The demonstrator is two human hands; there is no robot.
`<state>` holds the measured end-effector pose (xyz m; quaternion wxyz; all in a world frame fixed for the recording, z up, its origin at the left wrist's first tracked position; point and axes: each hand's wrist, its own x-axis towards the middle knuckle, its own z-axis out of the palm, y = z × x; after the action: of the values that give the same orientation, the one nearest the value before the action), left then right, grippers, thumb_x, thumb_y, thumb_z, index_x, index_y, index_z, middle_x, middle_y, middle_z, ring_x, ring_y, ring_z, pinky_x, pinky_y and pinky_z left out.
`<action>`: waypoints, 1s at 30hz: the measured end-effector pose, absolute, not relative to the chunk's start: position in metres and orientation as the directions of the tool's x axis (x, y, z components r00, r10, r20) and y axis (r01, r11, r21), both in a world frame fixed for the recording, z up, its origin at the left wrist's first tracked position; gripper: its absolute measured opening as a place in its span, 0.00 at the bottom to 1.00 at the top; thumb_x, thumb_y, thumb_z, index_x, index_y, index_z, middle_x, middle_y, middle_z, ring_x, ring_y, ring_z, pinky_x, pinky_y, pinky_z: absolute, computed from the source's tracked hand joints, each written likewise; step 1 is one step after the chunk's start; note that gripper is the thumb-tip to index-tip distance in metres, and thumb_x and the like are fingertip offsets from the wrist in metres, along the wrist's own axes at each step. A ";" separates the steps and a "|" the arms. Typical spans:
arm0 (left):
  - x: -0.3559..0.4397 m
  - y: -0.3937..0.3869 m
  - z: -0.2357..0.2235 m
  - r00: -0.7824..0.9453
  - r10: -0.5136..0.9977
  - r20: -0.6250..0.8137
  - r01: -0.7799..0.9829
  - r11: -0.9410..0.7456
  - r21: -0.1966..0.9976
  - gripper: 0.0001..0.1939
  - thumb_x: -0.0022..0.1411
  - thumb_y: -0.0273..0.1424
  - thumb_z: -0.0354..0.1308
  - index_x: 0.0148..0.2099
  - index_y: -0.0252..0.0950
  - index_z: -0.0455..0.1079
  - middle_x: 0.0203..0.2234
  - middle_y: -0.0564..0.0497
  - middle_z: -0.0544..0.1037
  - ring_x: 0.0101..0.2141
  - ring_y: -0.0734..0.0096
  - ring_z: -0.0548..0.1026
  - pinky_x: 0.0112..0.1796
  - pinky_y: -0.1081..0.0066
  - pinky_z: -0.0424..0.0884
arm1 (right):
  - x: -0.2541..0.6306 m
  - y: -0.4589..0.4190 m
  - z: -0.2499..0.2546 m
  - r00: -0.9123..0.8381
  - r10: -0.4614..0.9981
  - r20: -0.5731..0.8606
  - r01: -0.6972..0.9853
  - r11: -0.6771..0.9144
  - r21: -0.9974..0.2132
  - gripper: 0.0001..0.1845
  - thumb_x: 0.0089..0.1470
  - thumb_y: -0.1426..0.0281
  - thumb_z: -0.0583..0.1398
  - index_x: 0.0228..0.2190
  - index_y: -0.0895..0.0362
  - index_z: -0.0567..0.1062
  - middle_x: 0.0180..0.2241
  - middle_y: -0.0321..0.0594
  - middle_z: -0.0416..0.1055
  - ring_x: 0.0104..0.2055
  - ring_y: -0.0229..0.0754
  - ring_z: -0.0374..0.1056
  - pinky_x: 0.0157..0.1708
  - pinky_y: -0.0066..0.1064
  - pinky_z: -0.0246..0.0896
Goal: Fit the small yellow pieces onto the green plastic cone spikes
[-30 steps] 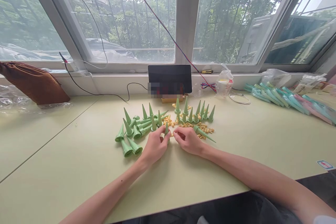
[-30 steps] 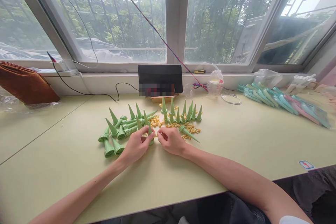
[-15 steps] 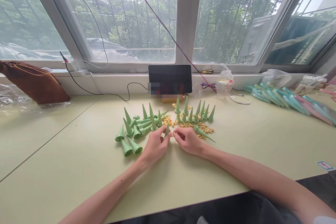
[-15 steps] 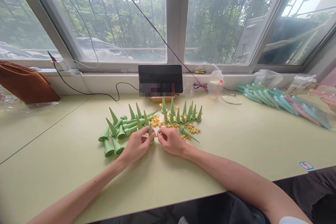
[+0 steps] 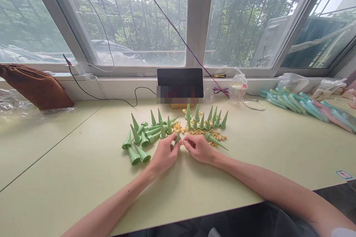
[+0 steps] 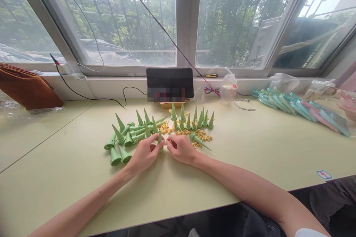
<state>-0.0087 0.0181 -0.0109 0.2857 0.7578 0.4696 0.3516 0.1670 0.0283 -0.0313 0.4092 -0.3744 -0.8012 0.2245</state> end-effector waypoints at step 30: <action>-0.008 0.015 -0.006 0.374 0.877 0.301 0.616 -0.478 0.627 0.11 0.66 0.33 0.45 0.30 0.37 0.57 0.20 0.58 0.58 0.18 0.77 0.52 0.23 0.73 0.52 | 0.168 0.028 -0.031 -0.414 0.782 0.466 0.434 0.620 -0.654 0.14 0.59 0.73 0.51 0.22 0.57 0.60 0.19 0.30 0.55 0.22 0.32 0.49 0.24 0.26 0.45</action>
<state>-0.0079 0.0153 -0.0059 0.2107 0.8017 0.4655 0.3101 0.1678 0.0276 -0.0310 0.3901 -0.3749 -0.8109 0.2228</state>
